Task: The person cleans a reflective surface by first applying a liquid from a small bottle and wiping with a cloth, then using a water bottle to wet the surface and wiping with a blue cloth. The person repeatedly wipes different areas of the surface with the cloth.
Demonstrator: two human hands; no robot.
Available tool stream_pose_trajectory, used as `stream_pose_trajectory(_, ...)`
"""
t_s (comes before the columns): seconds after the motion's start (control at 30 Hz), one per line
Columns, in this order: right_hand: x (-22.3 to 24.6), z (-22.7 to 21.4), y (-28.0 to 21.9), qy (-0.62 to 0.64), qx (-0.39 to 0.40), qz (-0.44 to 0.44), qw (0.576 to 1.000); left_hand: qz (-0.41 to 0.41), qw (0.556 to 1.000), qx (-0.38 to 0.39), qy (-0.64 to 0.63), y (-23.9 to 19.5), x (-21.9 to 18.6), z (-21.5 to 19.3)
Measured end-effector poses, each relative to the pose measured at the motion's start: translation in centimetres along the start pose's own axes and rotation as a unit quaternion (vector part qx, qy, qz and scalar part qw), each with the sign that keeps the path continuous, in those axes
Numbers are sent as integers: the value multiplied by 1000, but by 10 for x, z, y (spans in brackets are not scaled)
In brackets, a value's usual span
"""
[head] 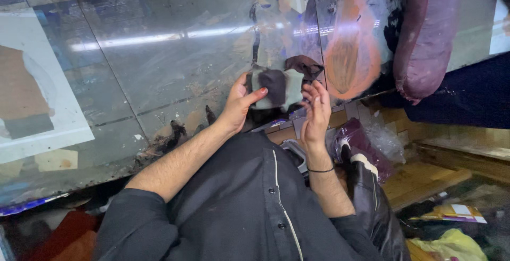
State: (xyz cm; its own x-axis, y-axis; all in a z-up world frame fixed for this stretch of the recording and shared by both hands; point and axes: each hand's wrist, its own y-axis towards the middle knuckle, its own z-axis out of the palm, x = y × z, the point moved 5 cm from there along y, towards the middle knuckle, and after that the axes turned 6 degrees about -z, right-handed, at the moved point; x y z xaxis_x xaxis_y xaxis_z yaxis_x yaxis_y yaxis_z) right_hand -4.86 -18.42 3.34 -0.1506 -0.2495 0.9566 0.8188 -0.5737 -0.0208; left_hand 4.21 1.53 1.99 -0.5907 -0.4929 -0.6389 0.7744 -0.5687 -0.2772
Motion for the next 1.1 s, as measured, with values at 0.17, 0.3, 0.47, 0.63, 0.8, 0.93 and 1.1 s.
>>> stream_pose_trajectory(0.17,0,20,15,78,174,165,968,-31,989,59,132,-3,1,-8)
stream_pose_trajectory(0.3,-12,39,36,41,159,139,977,-45,971,143,185,-3,-6,-35)
stream_pose_trajectory(0.47,-19,68,47,-20,180,24,983,-8,921,67,385,7,-31,-87)
stream_pose_trajectory(0.63,-18,106,65,-103,250,-59,961,80,858,11,507,32,-77,-111)
stream_pose_trajectory(0.8,-9,125,64,-303,297,-328,844,277,712,-38,644,53,-124,-109)
stream_pose_trajectory(0.93,-38,124,29,-460,322,-408,720,340,615,-5,712,49,-124,-116)
stream_pose_trajectory(1.1,-56,121,-4,-495,374,-360,696,410,530,-23,742,20,-101,-124)
